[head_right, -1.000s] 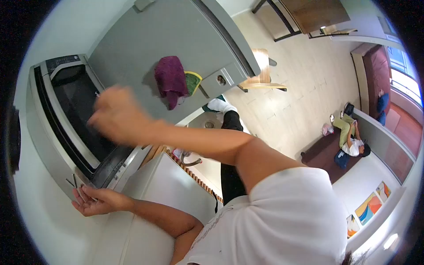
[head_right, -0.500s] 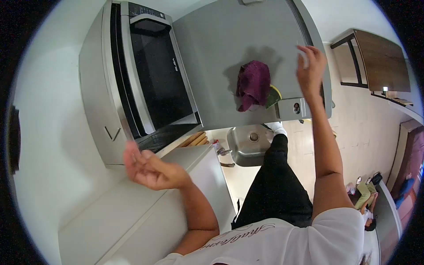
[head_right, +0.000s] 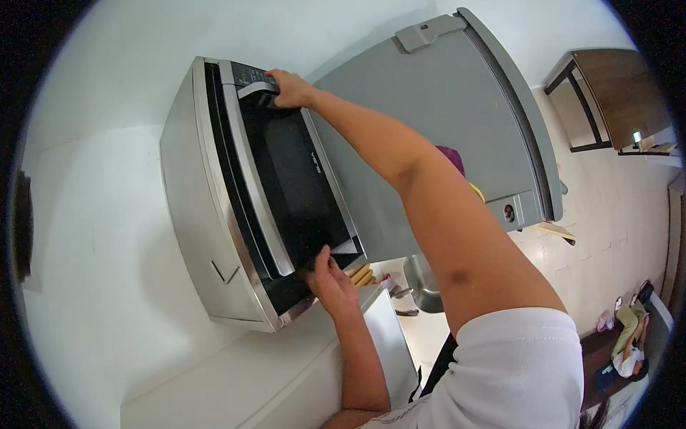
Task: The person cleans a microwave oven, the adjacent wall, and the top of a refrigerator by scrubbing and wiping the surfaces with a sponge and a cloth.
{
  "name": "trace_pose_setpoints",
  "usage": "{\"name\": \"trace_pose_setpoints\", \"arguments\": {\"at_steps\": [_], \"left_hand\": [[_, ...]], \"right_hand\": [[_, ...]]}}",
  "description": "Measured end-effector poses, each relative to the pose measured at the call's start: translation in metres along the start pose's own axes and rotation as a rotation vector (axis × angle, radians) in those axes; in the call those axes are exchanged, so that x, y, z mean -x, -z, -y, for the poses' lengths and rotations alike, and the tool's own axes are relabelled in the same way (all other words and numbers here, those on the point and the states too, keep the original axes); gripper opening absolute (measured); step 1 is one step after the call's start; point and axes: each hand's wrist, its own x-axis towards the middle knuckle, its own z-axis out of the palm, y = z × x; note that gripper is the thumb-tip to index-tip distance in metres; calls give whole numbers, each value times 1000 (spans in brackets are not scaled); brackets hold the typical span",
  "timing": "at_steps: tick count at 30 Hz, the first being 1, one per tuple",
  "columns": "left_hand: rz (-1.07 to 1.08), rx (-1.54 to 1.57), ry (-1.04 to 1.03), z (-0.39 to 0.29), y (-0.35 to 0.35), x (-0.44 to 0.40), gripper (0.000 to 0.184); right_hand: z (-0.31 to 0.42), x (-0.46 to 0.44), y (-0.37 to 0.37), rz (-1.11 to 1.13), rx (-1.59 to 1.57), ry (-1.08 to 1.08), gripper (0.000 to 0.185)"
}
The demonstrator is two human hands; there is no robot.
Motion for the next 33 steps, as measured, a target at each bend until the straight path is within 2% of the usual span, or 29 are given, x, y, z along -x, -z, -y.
{"name": "trace_pose_setpoints", "arguments": {"at_steps": [1,2,3,4,5,6,7,9,10,11,12,13,14,16,19,26,28,33], "left_hand": [[1,10,-3,1,2,-3,19],[10,13,20,2,6,-6,21],[18,13,44,3,9,-9,23],[-17,-3,65,-1,8,-8,32],[-11,-12,70,-6,6,-6,32],[-75,-64,41,-11,1,-5,36],[-143,-103,6,-14,-6,-5,40],[-155,-103,-11,-19,-15,-1,42],[-168,-121,-25,-20,-16,0,44],[-173,-124,-29,-19,-12,-2,44],[-133,-95,-70,-16,-9,-5,44],[-92,-61,-110,-15,-9,-8,43],[-97,-56,-112,-16,-9,-9,43],[-106,-106,-63,-21,-12,-10,47],[-50,-151,-80,-29,-20,-5,55],[-91,-170,-123,-35,-33,5,53],[-61,-186,-62,-34,-28,4,53],[-103,-156,-79,-33,-27,3,52]], "right_hand": [[1,-15,-3,25,118,13,79],[10,-25,-3,41,115,103,95],[18,-34,-2,45,118,110,95],[38,-37,6,176,152,115,101],[48,-36,11,301,184,111,107],[51,-44,12,389,269,-4,119],[53,-51,17,393,276,8,119],[45,-67,31,626,-126,-109,121],[39,-83,36,676,-307,-37,115],[40,-85,33,485,-204,55,95],[43,-88,28,384,-150,-6,86],[46,-92,21,283,-93,-65,82],[48,-93,11,289,-92,-62,82],[47,-89,-9,-77,-117,-70,76],[46,-84,-16,-140,-134,-64,74],[47,-88,-17,-164,-99,-50,57],[45,-88,-17,-160,-127,-32,56],[36,-93,-16,-156,-108,-7,56]]}}
